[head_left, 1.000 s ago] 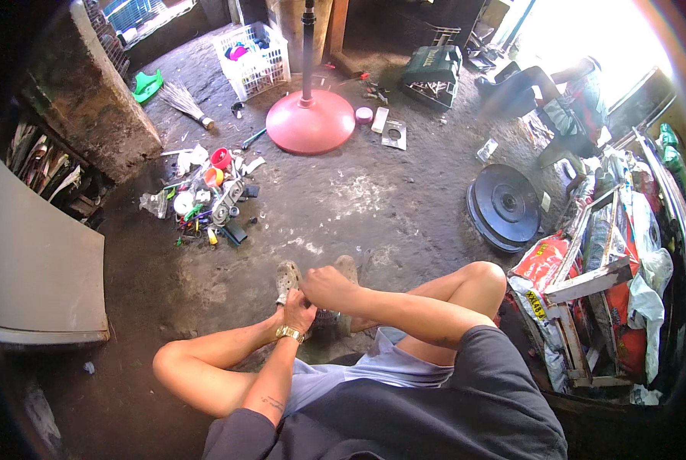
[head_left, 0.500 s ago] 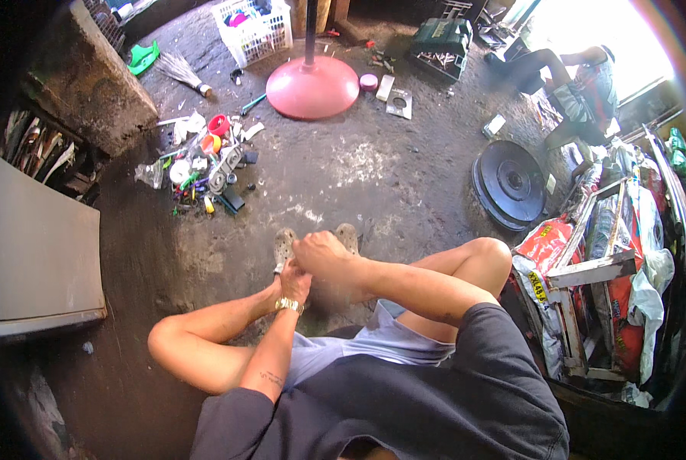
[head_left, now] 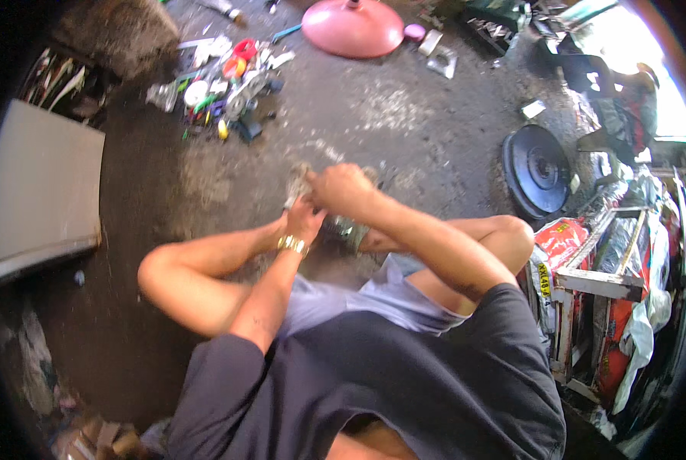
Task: The person disassembles a small electric motor while sitting on the floor. They use a screwdriver to remove screws, separate the motor housing, and extract the internal rotor and stator components.
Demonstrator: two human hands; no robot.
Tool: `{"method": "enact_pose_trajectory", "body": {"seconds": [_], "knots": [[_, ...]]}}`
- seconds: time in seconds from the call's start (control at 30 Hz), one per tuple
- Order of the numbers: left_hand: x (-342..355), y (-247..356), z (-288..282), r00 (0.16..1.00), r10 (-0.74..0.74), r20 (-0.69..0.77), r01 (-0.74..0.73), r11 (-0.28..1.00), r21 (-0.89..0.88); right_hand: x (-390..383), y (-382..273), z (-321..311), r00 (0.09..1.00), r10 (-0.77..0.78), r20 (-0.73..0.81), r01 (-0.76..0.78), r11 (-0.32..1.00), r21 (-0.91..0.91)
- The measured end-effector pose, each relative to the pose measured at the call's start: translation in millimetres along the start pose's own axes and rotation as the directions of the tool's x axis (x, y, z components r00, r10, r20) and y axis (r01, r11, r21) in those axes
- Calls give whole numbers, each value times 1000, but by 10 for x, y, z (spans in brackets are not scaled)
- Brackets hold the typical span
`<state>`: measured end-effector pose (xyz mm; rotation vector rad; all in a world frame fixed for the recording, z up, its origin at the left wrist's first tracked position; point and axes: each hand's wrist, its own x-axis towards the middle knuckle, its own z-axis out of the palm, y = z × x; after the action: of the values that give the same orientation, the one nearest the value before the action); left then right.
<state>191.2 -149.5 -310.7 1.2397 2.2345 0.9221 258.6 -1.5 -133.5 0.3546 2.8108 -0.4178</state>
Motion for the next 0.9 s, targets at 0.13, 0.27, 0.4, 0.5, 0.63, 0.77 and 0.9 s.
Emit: {"method": "enact_pose_trajectory", "body": {"seconds": [0.13, 0.27, 0.4, 0.5, 0.63, 0.77, 0.9], "knots": [[-12, -1, -34, 972, 219, -81, -208, 970, 126, -8, 110, -13, 988, -141, 63, 131, 982, 139], [-61, 9, 3, 983, 184, 29, -186, 957, 221, -21, 191, 80, 990, -132, -56, 140, 973, 184], [-18, -13, 10, 972, 233, 19, -233, 956, 179, -43, 178, 148, 996, -33, -83, 40, 996, 84], [-5, -13, -35, 958, 286, 20, -284, 937, 203, -134, 171, 83, 999, -51, -7, 51, 995, 85], [18, 33, -90, 948, 308, 76, -317, 931, 181, -339, 281, -94, 977, 99, -190, -40, 956, 292], [93, 98, -128, 921, 359, 153, -389, 877, 281, -606, 525, -184, 894, 330, -303, -85, 789, 609], [209, 134, -137, 894, 359, 267, -436, 835, 337, -873, 683, -41, 849, 491, -195, -231, 677, 699]]}}
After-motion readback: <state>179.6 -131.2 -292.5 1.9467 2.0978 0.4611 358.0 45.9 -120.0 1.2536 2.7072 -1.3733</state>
